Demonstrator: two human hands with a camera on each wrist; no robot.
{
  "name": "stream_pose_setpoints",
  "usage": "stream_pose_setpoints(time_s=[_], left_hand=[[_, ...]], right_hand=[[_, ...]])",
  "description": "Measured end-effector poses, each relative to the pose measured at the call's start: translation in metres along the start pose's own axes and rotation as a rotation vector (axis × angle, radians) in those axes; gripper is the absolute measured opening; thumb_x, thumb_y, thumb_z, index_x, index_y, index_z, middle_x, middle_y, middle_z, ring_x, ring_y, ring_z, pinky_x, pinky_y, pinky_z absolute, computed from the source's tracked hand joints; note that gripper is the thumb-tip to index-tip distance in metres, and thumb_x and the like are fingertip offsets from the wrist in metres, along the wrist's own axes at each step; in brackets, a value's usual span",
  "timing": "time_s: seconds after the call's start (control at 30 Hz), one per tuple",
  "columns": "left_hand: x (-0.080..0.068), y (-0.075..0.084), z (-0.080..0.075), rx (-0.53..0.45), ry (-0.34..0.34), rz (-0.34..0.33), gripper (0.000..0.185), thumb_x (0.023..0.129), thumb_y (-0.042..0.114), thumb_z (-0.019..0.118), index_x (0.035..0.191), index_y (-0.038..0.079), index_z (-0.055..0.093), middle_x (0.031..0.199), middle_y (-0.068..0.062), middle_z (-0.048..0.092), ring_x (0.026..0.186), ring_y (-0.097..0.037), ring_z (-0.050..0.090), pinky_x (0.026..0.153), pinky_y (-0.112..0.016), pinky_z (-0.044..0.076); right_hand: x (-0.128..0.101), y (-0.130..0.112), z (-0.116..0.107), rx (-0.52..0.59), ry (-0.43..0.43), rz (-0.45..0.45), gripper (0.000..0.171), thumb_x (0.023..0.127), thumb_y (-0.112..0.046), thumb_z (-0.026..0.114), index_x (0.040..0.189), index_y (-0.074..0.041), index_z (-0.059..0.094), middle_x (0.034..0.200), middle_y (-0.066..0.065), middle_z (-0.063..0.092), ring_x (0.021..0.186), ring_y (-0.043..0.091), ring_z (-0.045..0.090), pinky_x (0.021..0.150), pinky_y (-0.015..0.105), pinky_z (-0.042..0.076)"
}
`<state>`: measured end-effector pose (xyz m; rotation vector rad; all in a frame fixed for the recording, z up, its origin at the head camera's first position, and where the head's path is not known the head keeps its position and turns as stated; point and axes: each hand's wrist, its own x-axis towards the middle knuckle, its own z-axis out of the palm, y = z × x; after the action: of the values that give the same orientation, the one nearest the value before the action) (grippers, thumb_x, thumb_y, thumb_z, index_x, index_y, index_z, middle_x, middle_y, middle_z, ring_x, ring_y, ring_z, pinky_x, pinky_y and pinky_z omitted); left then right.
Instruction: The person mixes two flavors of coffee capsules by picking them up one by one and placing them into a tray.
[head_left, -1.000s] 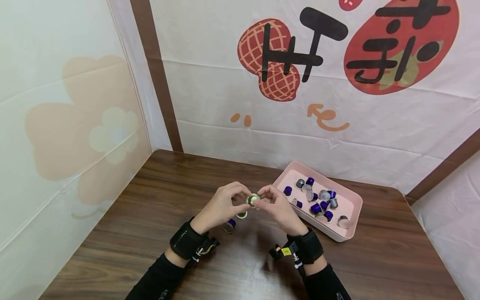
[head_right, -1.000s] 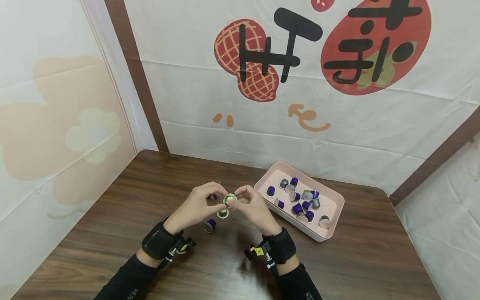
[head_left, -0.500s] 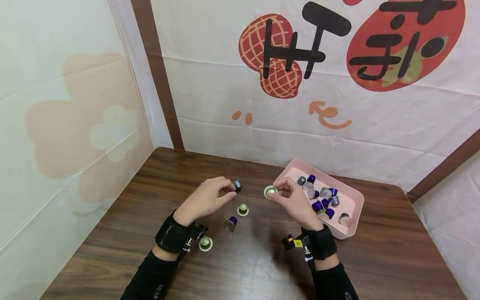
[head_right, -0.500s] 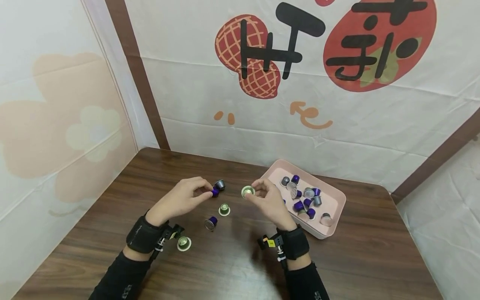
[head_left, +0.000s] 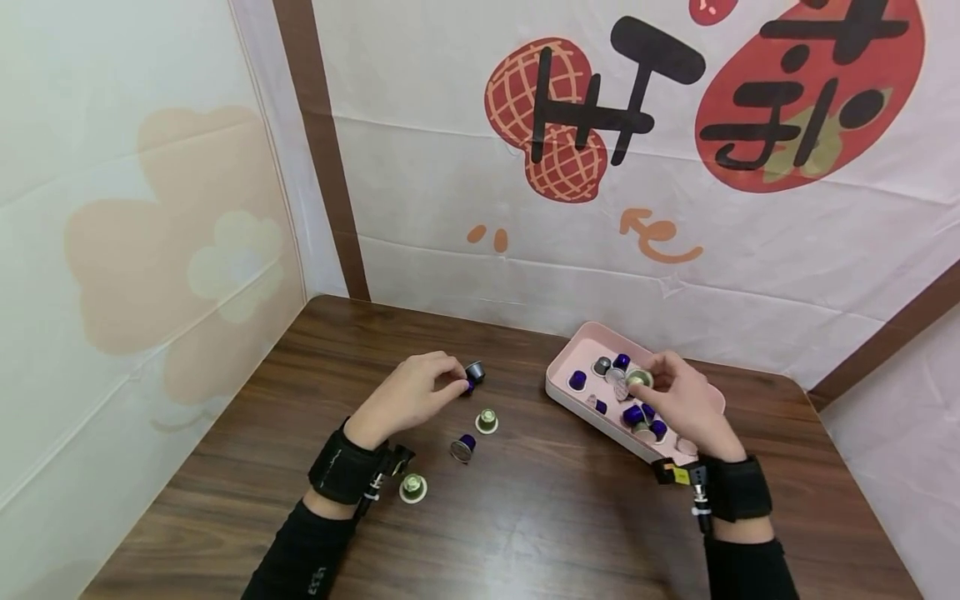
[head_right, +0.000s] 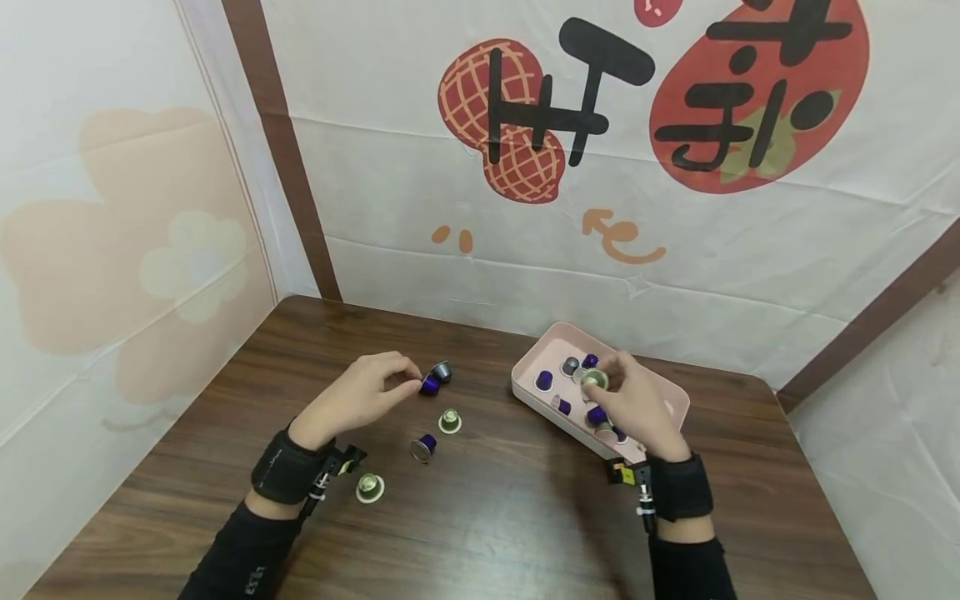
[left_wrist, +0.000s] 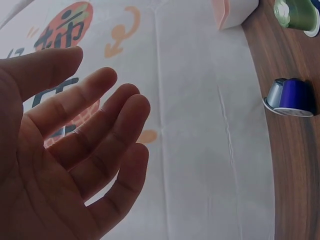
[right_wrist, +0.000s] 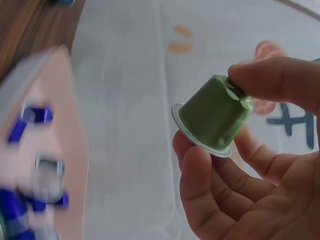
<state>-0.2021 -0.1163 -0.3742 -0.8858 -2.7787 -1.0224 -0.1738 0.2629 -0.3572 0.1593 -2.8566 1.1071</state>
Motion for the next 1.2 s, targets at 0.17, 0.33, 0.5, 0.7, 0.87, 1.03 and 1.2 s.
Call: stream_pose_setpoints(time_s=[0.17, 0.33, 0.5, 0.7, 0.87, 1.03, 1.2], left_hand=[[-0.001, -0.002, -0.002, 0.013, -0.020, 0.008, 0.010, 0.094, 0.024, 0.061, 0.096, 0.017, 0.068, 0.091, 0.008, 0.060, 0.081, -0.008, 0.054, 0.071, -0.030, 0.045], [-0.003, -0.002, -0.002, 0.024, -0.045, -0.002, 0.010, 0.094, 0.024, 0.061, 0.094, 0.017, 0.069, 0.091, 0.008, 0.061, 0.079, -0.008, 0.054, 0.071, -0.030, 0.046], [-0.005, -0.002, -0.001, 0.024, -0.086, -0.033, 0.014, 0.094, 0.027, 0.061, 0.094, 0.015, 0.069, 0.092, 0.008, 0.062, 0.084, -0.009, 0.057, 0.073, -0.031, 0.047], [-0.006, -0.003, 0.001, 0.010, -0.120, -0.057, 0.010, 0.093, 0.028, 0.061, 0.092, 0.020, 0.068, 0.093, 0.009, 0.062, 0.090, -0.010, 0.059, 0.077, -0.033, 0.049], [-0.007, -0.002, -0.001, -0.001, -0.143, -0.057, 0.007, 0.092, 0.025, 0.063, 0.094, 0.019, 0.067, 0.095, 0.007, 0.062, 0.093, -0.016, 0.060, 0.077, -0.034, 0.048], [-0.008, -0.001, -0.002, 0.005, -0.157, -0.063, 0.008, 0.090, 0.023, 0.066, 0.095, 0.016, 0.066, 0.095, 0.004, 0.062, 0.092, -0.020, 0.060, 0.074, -0.034, 0.047], [-0.008, -0.002, 0.004, 0.027, -0.237, -0.098, 0.015, 0.090, 0.024, 0.067, 0.102, 0.014, 0.066, 0.103, 0.000, 0.063, 0.092, -0.019, 0.059, 0.076, -0.035, 0.046]], right_hand=[[0.008, 0.026, -0.018, -0.151, -0.072, 0.057, 0.028, 0.090, -0.026, 0.064, 0.104, -0.006, 0.051, 0.091, 0.010, 0.059, 0.077, 0.022, 0.057, 0.064, 0.035, 0.045], [0.016, 0.054, -0.028, -0.254, -0.158, 0.109, 0.029, 0.090, -0.024, 0.063, 0.103, -0.001, 0.053, 0.103, 0.022, 0.059, 0.090, 0.034, 0.058, 0.072, 0.045, 0.047], [0.021, 0.082, -0.031, -0.307, -0.236, 0.156, 0.033, 0.089, -0.023, 0.063, 0.104, 0.005, 0.053, 0.107, 0.028, 0.057, 0.092, 0.038, 0.057, 0.073, 0.048, 0.047], [0.022, 0.107, -0.031, -0.311, -0.267, 0.241, 0.035, 0.087, -0.020, 0.064, 0.105, 0.008, 0.053, 0.099, 0.024, 0.059, 0.086, 0.033, 0.058, 0.069, 0.044, 0.048], [0.020, 0.108, -0.031, -0.313, -0.252, 0.258, 0.039, 0.087, -0.019, 0.064, 0.111, 0.010, 0.052, 0.102, 0.028, 0.059, 0.092, 0.039, 0.057, 0.073, 0.047, 0.048], [0.015, 0.095, -0.032, -0.314, -0.186, 0.172, 0.037, 0.090, -0.021, 0.063, 0.110, 0.008, 0.054, 0.104, 0.028, 0.059, 0.095, 0.041, 0.057, 0.074, 0.048, 0.048], [0.005, 0.067, -0.028, -0.257, -0.116, 0.114, 0.038, 0.094, -0.027, 0.058, 0.113, 0.005, 0.054, 0.107, 0.025, 0.060, 0.098, 0.040, 0.058, 0.077, 0.049, 0.048]])
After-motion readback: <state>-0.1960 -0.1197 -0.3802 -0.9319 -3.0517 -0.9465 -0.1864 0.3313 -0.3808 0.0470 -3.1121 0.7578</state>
